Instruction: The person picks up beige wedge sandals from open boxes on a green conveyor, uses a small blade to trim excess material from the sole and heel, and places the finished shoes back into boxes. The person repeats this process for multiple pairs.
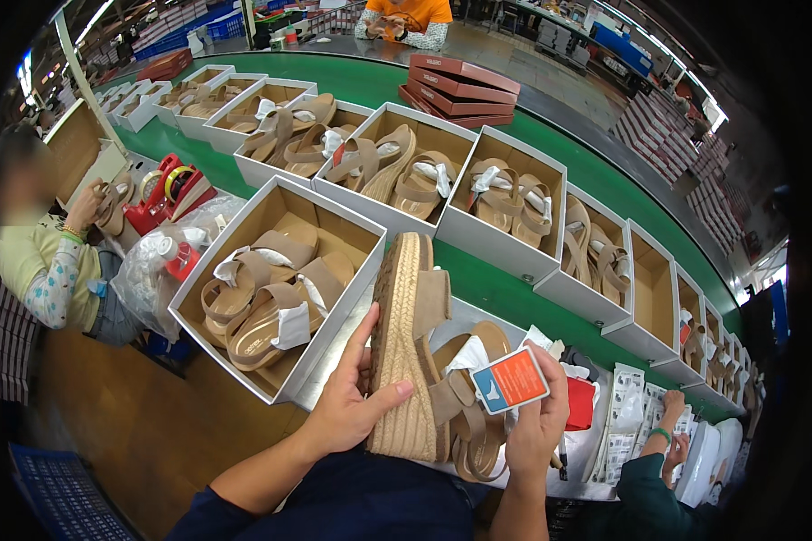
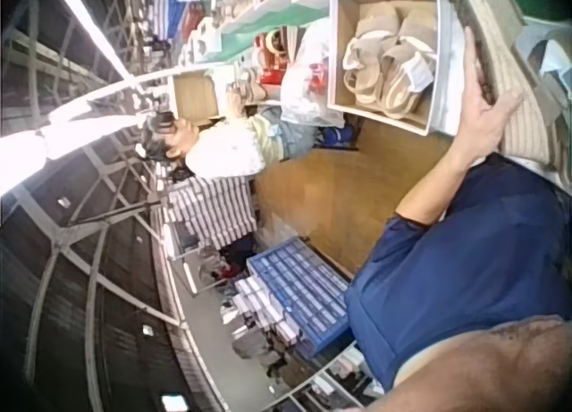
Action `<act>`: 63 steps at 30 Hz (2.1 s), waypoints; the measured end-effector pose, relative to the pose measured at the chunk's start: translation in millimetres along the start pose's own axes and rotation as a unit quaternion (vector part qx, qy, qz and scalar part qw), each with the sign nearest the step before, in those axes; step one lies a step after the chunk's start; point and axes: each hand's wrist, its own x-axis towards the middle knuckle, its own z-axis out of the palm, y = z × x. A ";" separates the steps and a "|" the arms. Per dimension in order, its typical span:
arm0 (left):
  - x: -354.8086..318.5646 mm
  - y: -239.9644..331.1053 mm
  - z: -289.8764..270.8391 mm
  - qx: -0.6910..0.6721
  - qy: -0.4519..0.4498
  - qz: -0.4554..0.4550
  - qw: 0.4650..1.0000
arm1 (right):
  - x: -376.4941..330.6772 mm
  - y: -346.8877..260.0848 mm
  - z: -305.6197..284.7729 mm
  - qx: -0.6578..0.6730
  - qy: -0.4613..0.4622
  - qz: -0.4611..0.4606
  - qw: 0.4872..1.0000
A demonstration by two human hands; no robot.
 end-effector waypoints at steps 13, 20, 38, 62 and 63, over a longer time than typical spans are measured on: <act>-23.7 1.4 0.5 0.107 -0.005 0.036 0.994 | -15.9 -50.7 31.8 -0.180 -0.173 -0.155 0.956; -38.7 -11.5 -15.4 -0.018 0.039 -0.097 0.994 | -16.7 -13.8 -27.8 -0.075 0.065 -0.022 0.995; 8.3 -20.3 17.5 -0.115 0.151 -0.023 0.982 | -94.0 117.9 -79.7 -0.527 0.042 0.045 0.848; -7.9 -22.0 23.6 -0.165 0.104 0.022 0.981 | -13.5 37.8 -67.9 0.259 0.218 0.111 0.934; -8.9 -22.0 23.5 -0.165 0.104 0.020 0.981 | -6.2 20.0 -54.0 0.320 0.251 0.092 0.909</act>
